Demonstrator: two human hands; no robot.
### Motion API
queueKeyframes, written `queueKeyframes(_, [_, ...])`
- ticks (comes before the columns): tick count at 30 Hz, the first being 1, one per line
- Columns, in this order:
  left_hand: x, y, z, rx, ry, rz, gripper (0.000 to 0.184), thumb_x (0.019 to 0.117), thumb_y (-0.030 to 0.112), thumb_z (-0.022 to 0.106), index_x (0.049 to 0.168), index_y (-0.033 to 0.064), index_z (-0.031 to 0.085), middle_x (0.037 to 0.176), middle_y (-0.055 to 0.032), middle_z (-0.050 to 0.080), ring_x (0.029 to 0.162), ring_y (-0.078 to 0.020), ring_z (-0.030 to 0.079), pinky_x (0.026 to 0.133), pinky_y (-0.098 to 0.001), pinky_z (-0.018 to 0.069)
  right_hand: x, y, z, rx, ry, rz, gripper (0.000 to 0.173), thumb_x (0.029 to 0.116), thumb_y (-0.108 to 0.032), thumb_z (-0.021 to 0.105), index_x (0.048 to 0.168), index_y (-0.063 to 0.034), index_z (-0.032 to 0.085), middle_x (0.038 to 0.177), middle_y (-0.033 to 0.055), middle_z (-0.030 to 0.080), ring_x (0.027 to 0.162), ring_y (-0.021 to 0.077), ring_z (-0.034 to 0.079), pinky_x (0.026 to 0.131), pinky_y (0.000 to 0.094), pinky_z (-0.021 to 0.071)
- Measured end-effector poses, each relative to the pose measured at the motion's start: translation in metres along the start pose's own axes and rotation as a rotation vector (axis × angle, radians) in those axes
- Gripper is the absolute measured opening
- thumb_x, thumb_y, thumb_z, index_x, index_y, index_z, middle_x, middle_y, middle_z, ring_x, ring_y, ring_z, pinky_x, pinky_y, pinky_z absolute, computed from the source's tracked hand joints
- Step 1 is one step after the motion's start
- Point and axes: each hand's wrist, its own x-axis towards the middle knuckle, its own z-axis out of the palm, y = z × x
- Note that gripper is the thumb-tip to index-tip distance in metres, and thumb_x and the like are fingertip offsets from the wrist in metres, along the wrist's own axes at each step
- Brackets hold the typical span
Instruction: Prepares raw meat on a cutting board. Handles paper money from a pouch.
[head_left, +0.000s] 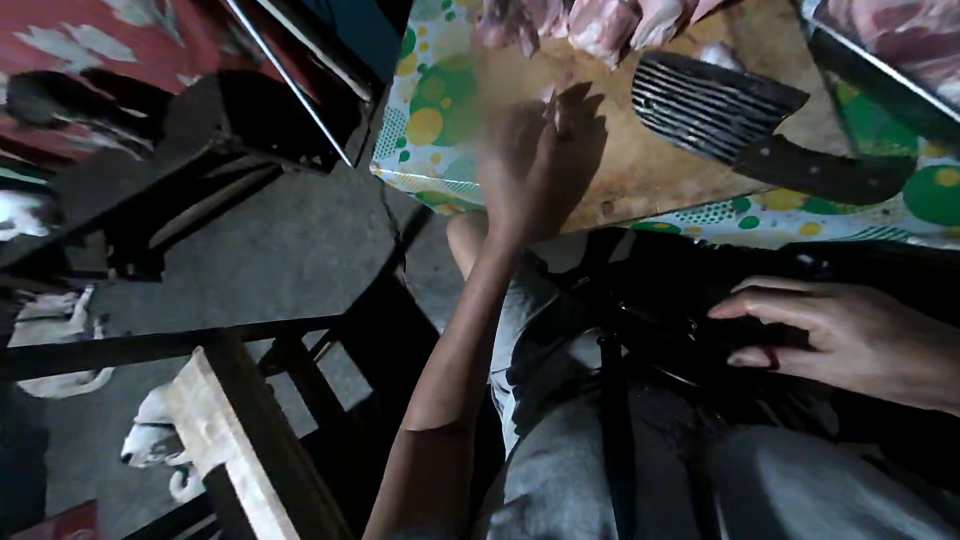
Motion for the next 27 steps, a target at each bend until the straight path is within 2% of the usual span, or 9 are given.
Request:
queueKeyframes(4, [0.000,0.004,0.002,-0.051,-0.004,-0.027,0.024,0.0988,0.016,0.064,0.117,0.0015,0.068,0.118,-0.0141,0.064,0.100,-0.0138,0.066,0.081,-0.0258,0.0575,0.012,0.000,-0.003,0.065,0.059,0.041,0.024,0.0948,-0.033,0.064,0.104,-0.0138,0.075,0.102,0.0024,0.071,0.089,0.0123,0.069,0.077,0.0342,0.0586])
queueKeyframes(7, [0.001,0.000,0.002,-0.032,0.019,-0.031,0.025,0.0993,0.019,0.064,0.118,0.0024,0.068,0.117,-0.0134,0.065,0.097,-0.0145,0.067,0.078,-0.0273,0.0583,0.021,0.001,0.000,0.071,0.124,0.090,0.023,0.0960,-0.031,0.060,0.100,-0.0139,0.075,0.095,-0.0003,0.072,0.084,0.0059,0.067,0.075,0.0270,0.0572])
queueKeyframes(11, [-0.013,0.015,-0.009,0.051,0.022,0.134,0.026,0.0962,0.015,0.068,0.117,-0.0002,0.070,0.120,-0.0185,0.067,0.111,-0.0244,0.064,0.086,-0.0346,0.0549,0.029,-0.009,0.014,-0.076,0.271,0.014,0.025,0.0973,-0.026,0.056,0.098,-0.0085,0.074,0.092,0.0084,0.073,0.080,0.0171,0.071,0.068,0.0350,0.0579])
queueKeyframes(14, [-0.054,0.060,-0.037,-0.143,-0.308,0.236,0.018,0.0933,0.018,0.070,0.100,0.0022,0.076,0.104,-0.0098,0.073,0.104,-0.0173,0.066,0.092,-0.0351,0.0531,0.033,-0.018,0.017,-0.113,0.317,-0.039,0.024,0.0981,-0.023,0.056,0.097,-0.0064,0.073,0.088,0.0102,0.072,0.075,0.0157,0.068,0.064,0.0287,0.0549])
queueKeyframes(17, [-0.089,0.076,-0.062,-0.286,-0.678,0.215,0.024,0.1020,0.024,0.063,0.104,0.0051,0.076,0.113,-0.0096,0.074,0.114,-0.0167,0.067,0.100,-0.0322,0.0535,0.043,-0.029,0.015,-0.077,0.319,-0.078,0.022,0.0992,-0.021,0.057,0.097,-0.0051,0.072,0.089,0.0110,0.071,0.078,0.0109,0.066,0.067,0.0214,0.0524])
queueKeyframes(20, [-0.110,0.073,-0.082,-0.279,-0.757,0.127,0.024,0.1011,0.026,0.063,0.109,0.0054,0.074,0.130,-0.0151,0.069,0.125,-0.0226,0.063,0.107,-0.0358,0.0497,0.061,-0.044,0.016,-0.082,0.292,-0.142,0.021,0.1000,-0.021,0.056,0.097,-0.0059,0.071,0.089,0.0105,0.071,0.078,0.0104,0.066,0.067,0.0212,0.0517])
queueKeyframes(23, [-0.126,0.073,-0.099,-0.214,-0.731,0.085,0.024,0.0979,0.028,0.067,0.106,0.0063,0.074,0.131,-0.0181,0.067,0.127,-0.0263,0.062,0.107,-0.0376,0.0496,0.085,-0.060,0.019,-0.095,0.243,-0.234,0.022,0.1017,-0.022,0.055,0.098,-0.0067,0.070,0.087,0.0099,0.070,0.073,0.0105,0.064,0.063,0.0225,0.0502])
queueKeyframes(25, [-0.137,0.075,-0.114,-0.165,-0.683,0.059,0.026,0.0978,0.031,0.066,0.103,0.0070,0.075,0.124,-0.0168,0.069,0.123,-0.0253,0.063,0.106,-0.0364,0.0500,0.101,-0.072,0.020,-0.095,0.197,-0.272,0.023,0.1026,-0.022,0.054,0.099,-0.0069,0.070,0.087,0.0105,0.071,0.072,0.0117,0.064,0.062,0.0244,0.0497])
queueKeyframes(27, [-0.150,0.076,-0.131,-0.152,-0.660,0.038,0.029,0.0980,0.036,0.065,0.094,0.0086,0.075,0.101,-0.0104,0.074,0.104,-0.0225,0.069,0.092,-0.0369,0.0541,0.116,-0.085,0.021,-0.103,0.145,-0.275,0.025,0.1034,-0.023,0.053,0.100,-0.0065,0.071,0.087,0.0101,0.071,0.072,0.0113,0.064,0.063,0.0257,0.0505])
